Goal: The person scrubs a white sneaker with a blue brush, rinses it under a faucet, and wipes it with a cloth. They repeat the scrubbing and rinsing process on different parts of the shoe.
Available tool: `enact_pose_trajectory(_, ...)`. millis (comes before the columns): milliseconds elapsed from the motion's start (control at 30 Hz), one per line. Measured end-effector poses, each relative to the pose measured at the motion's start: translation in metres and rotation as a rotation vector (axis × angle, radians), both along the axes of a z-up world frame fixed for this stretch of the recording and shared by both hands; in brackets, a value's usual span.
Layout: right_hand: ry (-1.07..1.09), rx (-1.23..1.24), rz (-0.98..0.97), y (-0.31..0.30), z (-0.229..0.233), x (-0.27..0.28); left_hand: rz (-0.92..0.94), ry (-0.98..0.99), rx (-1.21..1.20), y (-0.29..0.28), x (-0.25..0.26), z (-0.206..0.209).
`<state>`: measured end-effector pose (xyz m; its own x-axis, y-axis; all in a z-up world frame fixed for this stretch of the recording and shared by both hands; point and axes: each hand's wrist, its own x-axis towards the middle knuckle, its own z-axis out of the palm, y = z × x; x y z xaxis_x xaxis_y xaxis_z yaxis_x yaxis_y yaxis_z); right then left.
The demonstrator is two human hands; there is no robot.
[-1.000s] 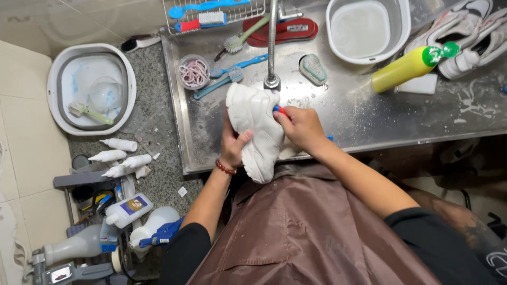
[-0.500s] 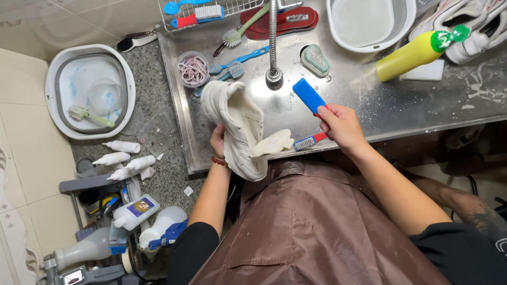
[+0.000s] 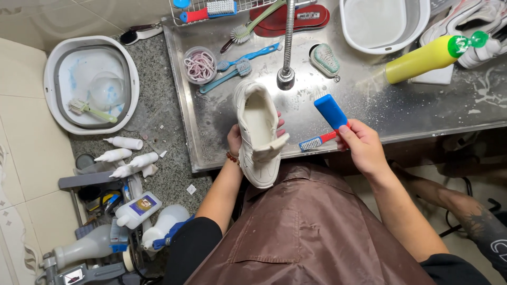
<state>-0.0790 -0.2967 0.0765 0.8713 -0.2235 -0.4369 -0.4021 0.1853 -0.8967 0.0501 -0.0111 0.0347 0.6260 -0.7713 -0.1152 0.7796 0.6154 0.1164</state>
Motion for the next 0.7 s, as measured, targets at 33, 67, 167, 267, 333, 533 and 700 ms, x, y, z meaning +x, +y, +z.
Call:
enact_pose_trajectory(33,0.003,-0.003,-0.005,0.000,0.018,0.005,-0.005,0.003,-0.003,0.013,0.002,-0.038)
enact_pose_trajectory(67,-0.043,-0.137,0.041,-0.001,0.036,0.009,-0.004,-0.026,0.039,0.025,0.003,-0.076)
enact_pose_trajectory(167,-0.079,-0.450,0.172,0.006,0.090,0.028,-0.020,-0.079,0.104,0.043,0.016,-0.116)
enact_pose_trajectory(267,-0.113,-0.828,0.358,0.026,0.107,0.052,0.004,-0.221,0.199,0.037,0.029,-0.089)
enact_pose_trajectory(333,-0.138,-1.016,0.449,0.045,0.093,0.064,0.028,-0.327,0.279,0.031,0.026,-0.086)
enact_pose_trajectory(533,-0.202,-1.088,0.303,0.069,0.031,0.073,0.206,-0.354,0.429,0.045,0.031,-0.141)
enact_pose_trajectory(700,-0.221,-1.055,0.377,0.068,0.038,0.086,0.367,-0.514,0.733,0.027,0.007,-0.111)
